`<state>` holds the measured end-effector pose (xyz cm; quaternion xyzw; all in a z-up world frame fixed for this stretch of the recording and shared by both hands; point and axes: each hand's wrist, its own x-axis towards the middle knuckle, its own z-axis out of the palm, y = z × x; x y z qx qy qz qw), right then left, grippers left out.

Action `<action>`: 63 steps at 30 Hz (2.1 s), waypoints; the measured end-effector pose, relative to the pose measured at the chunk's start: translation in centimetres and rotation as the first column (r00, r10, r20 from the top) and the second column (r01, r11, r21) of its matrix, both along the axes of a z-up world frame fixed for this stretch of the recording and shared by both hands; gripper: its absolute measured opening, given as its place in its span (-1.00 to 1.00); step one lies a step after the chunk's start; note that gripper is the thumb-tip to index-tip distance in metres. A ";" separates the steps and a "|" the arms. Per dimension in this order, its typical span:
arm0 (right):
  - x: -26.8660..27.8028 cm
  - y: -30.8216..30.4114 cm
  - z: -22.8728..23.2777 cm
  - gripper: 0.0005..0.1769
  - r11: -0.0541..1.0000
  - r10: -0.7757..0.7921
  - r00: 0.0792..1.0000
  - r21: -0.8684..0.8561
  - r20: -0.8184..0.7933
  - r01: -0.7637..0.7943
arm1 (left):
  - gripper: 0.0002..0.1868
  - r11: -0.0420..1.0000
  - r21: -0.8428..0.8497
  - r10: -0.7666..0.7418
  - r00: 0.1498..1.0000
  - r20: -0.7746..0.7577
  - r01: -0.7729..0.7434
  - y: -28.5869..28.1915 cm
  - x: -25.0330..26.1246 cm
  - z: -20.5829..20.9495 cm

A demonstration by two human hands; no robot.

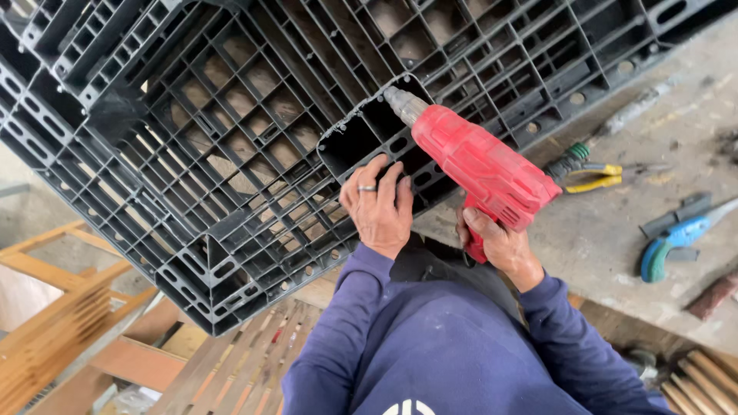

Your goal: The person repairs a hole in a black plastic crate by melting plastic with a heat gun and then smoothing the molten plastic using a soldering iron tool.

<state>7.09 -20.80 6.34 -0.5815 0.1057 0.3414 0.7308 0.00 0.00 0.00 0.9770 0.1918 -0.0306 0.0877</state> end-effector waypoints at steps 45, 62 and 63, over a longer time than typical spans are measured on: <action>3.0 0.0 2.7 -0.71 0.968 0.164 0.986 -0.190 -0.028 -0.166 | 0.23 0.927 -0.370 -0.036 0.996 0.077 0.062 8.1 9.5 8.8; -0.2 2.1 5.2 -0.78 0.953 0.167 0.985 -0.264 0.044 -0.150 | -0.46 0.941 -0.296 -0.126 0.981 0.150 0.166 3.6 5.8 6.7; -0.1 2.1 5.1 -0.77 0.957 0.168 0.983 -0.252 0.080 -0.143 | -0.43 0.927 -0.337 -0.108 0.979 0.175 0.162 3.5 6.4 6.6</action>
